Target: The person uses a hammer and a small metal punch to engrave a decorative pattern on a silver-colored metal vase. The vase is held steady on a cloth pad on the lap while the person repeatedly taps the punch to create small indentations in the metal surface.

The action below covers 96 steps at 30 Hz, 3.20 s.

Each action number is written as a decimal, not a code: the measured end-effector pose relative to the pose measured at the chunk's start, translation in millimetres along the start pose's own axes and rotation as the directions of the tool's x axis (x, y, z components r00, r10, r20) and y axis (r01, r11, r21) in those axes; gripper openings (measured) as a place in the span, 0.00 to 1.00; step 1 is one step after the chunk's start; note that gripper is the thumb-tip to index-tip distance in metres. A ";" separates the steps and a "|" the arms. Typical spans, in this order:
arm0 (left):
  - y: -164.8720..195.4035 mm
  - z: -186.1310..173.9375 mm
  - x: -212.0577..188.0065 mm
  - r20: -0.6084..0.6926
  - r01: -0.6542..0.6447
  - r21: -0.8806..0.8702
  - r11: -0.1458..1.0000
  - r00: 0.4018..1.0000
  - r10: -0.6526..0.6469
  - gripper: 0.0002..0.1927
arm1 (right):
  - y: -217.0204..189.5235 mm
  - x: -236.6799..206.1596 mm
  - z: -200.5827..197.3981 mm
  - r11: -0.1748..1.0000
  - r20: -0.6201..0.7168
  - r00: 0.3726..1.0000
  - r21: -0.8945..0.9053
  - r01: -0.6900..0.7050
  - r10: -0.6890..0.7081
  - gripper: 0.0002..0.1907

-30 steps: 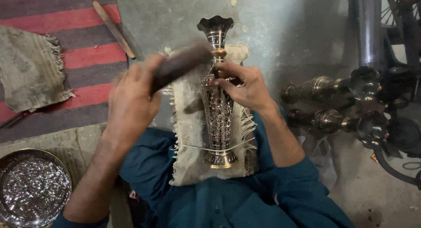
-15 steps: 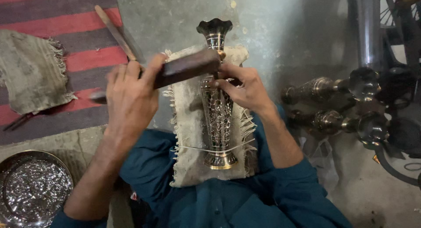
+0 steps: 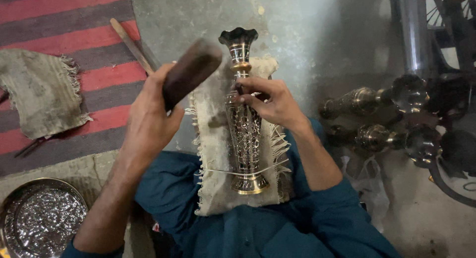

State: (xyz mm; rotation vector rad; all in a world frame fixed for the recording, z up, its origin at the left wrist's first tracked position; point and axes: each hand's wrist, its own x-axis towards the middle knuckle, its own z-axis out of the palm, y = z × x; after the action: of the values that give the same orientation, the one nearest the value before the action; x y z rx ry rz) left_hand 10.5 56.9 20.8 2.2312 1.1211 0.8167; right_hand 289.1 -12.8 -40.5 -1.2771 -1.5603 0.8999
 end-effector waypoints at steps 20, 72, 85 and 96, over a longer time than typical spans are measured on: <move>-39.3 71.1 -58.6 0.128 0.215 -0.602 0.769 0.977 -0.173 0.31 | 25.3 -25.2 12.7 0.929 -0.168 0.983 0.369 -0.001 0.068 0.15; 35.4 -26.9 35.0 0.361 -0.214 0.578 0.788 0.932 -0.011 0.37 | 30.2 -21.6 26.1 0.986 -0.243 0.963 0.080 0.144 -0.120 0.18; 31.6 -25.0 31.6 0.300 -0.288 0.597 0.749 0.946 0.124 0.28 | 28.7 -20.2 27.5 0.982 -0.234 0.966 0.125 0.142 -0.110 0.16; 38.4 -27.3 35.7 0.273 -0.183 0.371 0.910 0.959 0.081 0.34 | 21.2 -18.6 28.1 0.967 -0.228 0.971 0.221 0.123 -0.071 0.15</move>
State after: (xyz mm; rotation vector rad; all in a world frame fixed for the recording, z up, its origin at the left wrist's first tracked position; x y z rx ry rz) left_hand 28.6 70.8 75.4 2.6777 1.0915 0.3578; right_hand 270.5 -26.6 -73.0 -1.0815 -1.2913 0.8237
